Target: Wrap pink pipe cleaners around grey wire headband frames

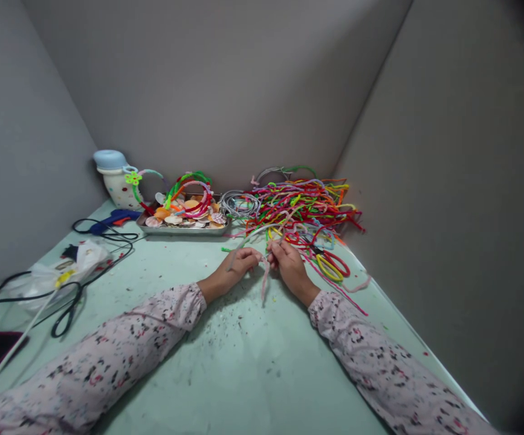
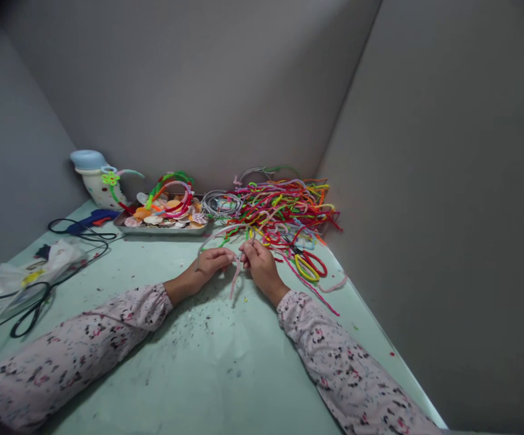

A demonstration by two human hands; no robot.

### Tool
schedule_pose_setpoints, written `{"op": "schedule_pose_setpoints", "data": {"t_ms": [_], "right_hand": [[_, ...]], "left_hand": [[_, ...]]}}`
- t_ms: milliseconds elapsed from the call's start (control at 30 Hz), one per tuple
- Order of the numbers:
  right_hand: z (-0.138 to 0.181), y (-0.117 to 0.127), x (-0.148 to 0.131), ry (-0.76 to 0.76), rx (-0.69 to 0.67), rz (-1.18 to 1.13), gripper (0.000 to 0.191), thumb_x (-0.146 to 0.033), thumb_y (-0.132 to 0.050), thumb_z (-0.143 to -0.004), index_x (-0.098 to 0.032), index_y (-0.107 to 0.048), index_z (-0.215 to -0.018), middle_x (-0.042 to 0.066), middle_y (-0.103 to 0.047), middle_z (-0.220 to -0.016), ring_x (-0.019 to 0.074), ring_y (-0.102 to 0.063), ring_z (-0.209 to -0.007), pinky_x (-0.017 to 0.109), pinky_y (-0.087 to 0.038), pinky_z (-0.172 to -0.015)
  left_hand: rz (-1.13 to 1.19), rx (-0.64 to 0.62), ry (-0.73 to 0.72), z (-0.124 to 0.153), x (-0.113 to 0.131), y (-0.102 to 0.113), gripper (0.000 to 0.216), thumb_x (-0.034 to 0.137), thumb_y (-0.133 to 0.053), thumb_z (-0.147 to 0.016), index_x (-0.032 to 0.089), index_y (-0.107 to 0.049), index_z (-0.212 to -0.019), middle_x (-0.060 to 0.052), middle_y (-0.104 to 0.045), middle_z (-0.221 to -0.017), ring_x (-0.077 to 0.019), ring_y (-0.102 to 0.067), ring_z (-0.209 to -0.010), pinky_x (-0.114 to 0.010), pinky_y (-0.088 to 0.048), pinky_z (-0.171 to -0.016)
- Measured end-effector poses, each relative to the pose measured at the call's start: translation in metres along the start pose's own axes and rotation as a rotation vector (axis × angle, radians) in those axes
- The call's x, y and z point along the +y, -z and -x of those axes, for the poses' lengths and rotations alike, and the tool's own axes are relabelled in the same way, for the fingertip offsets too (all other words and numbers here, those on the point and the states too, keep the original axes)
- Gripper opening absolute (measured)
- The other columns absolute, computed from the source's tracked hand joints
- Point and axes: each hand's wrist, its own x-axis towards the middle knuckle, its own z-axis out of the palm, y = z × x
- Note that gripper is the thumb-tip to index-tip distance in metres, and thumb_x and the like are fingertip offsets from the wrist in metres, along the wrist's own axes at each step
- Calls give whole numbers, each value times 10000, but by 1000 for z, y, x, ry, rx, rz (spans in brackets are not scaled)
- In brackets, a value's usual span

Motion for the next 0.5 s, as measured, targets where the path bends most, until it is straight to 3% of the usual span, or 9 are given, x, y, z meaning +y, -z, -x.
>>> {"op": "schedule_pose_setpoints", "data": {"t_ms": [267,500], "right_hand": [[-5,2,5,-83,88,-88,346,-517,-576,-793,-171,-575,-806,-30,-552,-593,73,-483,-471,182,-371,-440],[-7,1,6,-108,120,-47,323,-499,-565,-792,-176,-577,-787,-27,-568,-575,96,-497,-471,206,-368,-432]], "left_hand": [[-16,84,-43,3,2,1,273,359,-484,-830,160,-661,-890,-25,-596,-766,-135,-493,-677,-252,-369,-624],[-220,130,-148,6,3,1,287,359,-566,-811,164,-634,-1009,-32,-610,-853,-145,-546,-771,-262,-426,-706]]}}
